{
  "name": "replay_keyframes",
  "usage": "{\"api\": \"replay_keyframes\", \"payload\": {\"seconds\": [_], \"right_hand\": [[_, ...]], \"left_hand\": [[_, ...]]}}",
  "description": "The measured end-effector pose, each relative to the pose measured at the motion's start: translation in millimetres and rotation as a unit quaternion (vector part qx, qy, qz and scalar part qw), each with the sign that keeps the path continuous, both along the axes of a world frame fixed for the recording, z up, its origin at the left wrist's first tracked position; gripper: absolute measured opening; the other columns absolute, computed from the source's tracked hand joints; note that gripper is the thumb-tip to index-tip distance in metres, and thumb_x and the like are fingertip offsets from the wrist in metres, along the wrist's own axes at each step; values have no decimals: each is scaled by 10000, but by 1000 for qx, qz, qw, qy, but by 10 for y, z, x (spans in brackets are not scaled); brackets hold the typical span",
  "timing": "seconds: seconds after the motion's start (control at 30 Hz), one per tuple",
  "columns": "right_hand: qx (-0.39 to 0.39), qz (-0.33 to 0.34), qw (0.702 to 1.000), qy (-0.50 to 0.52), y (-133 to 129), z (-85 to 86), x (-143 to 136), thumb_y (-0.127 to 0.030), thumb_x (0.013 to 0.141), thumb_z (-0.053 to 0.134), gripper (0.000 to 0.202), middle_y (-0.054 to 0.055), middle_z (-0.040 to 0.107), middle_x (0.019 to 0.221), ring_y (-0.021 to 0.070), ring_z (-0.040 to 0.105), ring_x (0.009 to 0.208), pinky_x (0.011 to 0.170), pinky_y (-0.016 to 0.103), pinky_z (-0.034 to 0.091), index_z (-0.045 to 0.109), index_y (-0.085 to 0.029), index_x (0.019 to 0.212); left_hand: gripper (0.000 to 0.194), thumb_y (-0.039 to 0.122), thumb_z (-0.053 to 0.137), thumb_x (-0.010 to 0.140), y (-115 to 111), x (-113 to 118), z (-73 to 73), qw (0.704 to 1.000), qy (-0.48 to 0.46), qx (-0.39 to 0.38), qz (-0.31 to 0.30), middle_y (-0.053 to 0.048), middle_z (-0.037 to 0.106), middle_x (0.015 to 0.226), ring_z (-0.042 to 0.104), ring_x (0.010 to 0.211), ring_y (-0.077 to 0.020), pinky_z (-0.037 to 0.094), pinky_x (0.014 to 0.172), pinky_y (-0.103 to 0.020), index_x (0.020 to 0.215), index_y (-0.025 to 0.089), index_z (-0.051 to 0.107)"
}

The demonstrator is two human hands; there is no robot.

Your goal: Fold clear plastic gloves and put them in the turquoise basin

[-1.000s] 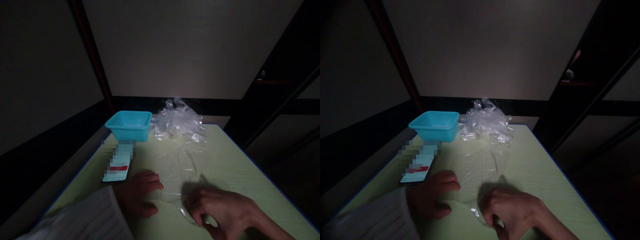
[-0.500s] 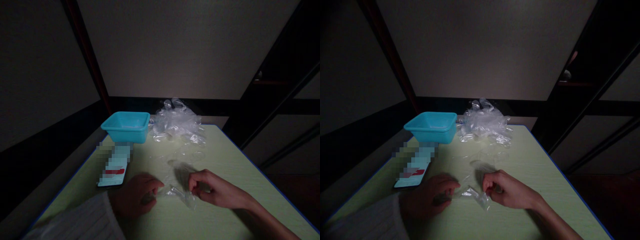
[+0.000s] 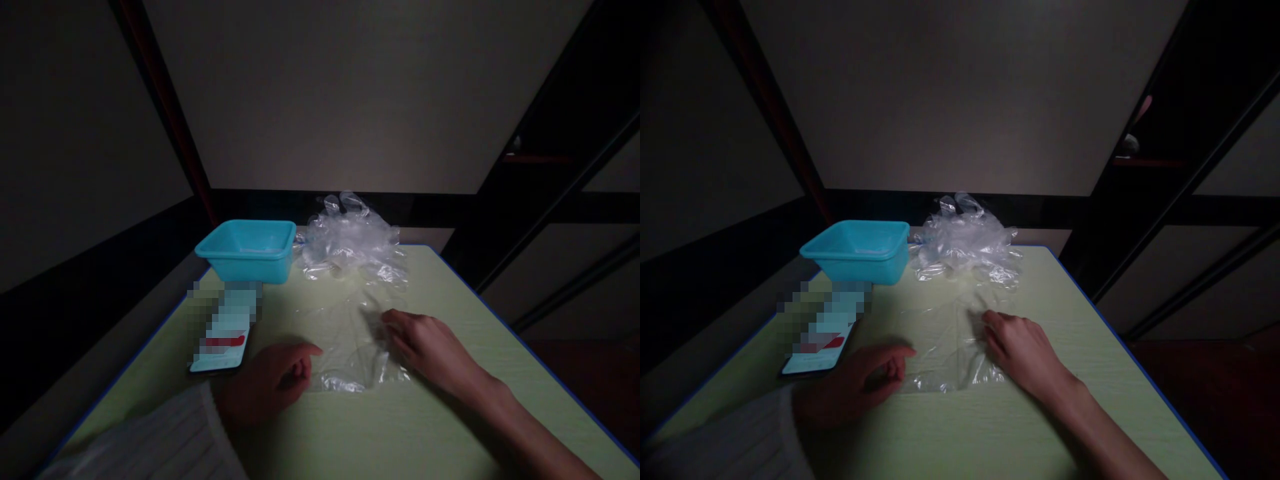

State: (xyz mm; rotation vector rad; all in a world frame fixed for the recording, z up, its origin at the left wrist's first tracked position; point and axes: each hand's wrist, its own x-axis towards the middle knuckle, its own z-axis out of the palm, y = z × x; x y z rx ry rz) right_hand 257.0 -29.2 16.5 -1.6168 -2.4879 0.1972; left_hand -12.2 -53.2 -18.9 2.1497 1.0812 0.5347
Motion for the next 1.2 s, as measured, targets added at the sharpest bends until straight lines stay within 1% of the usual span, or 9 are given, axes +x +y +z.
{"api": "replay_keyframes", "payload": {"seconds": [0.13,0.27,0.33,0.4,0.5,0.6,0.77,1.03,1.2], "right_hand": [[59,-78,987,-128,35,-5,53,-158,854,373,233,99,677,678,237,641,577,479,271,281,598,-162,912],[92,-106,979,-146,73,-28,136,-133,826,398,226,93,669,659,234,630,532,443,263,272,617,-168,872],[131,-73,984,-91,73,-24,154,-146,841,381,236,91,658,705,209,611,517,441,269,322,616,-164,846],[162,14,987,4,50,-8,129,-174,878,352,261,94,644,783,187,610,573,492,286,420,612,-154,871],[138,162,972,104,-9,1,13,-218,924,349,276,123,640,972,198,624,862,728,326,523,587,-136,1038],[87,226,966,95,-52,-58,-133,-242,935,368,369,140,520,1295,209,498,1175,952,377,460,457,-124,1273],[34,232,971,53,-45,-201,-268,-239,935,337,468,138,337,1445,214,302,1332,1092,417,291,346,-89,1378],[-12,221,975,16,-35,-281,-266,-374,941,339,577,133,165,1493,220,123,1379,1121,432,180,227,-85,1427],[-35,201,979,-7,-37,-330,-235,-439,949,286,619,168,145,1482,241,117,1374,1116,455,189,210,-52,1426]], "left_hand": [[298,149,489,762,4,-10,-11,1000,-6,7,-5,6,606,776,546,672,-131,458,649,-257,1055,176,526],[294,147,487,771,7,-25,-35,1000,-5,26,-13,5,613,785,558,670,-133,474,651,-266,1061,189,516],[262,151,482,785,5,-36,-29,998,-12,64,-27,-19,624,864,581,747,-150,486,703,-288,1040,197,520],[219,171,477,816,1,-48,-8,991,-30,116,-59,-57,615,980,583,889,-176,485,787,-312,1030,197,521],[227,221,452,882,-2,-64,18,972,-39,194,-123,-97,584,1117,534,1059,-201,446,905,-341,1101,197,501],[355,299,407,931,3,-77,7,951,4,247,-184,-126,484,1311,414,1235,-230,351,1023,-389,1270,195,403],[613,440,350,945,16,-81,10,940,101,220,-239,-129,211,1497,159,1382,-243,174,1117,-418,1443,182,103],[656,529,359,912,9,-44,125,937,167,152,-267,-144,141,1502,130,1382,-283,143,1112,-462,1432,157,207],[663,533,401,895,3,-43,101,940,155,150,-264,-146,151,1498,164,1373,-301,173,1098,-484,1430,183,225]]}}
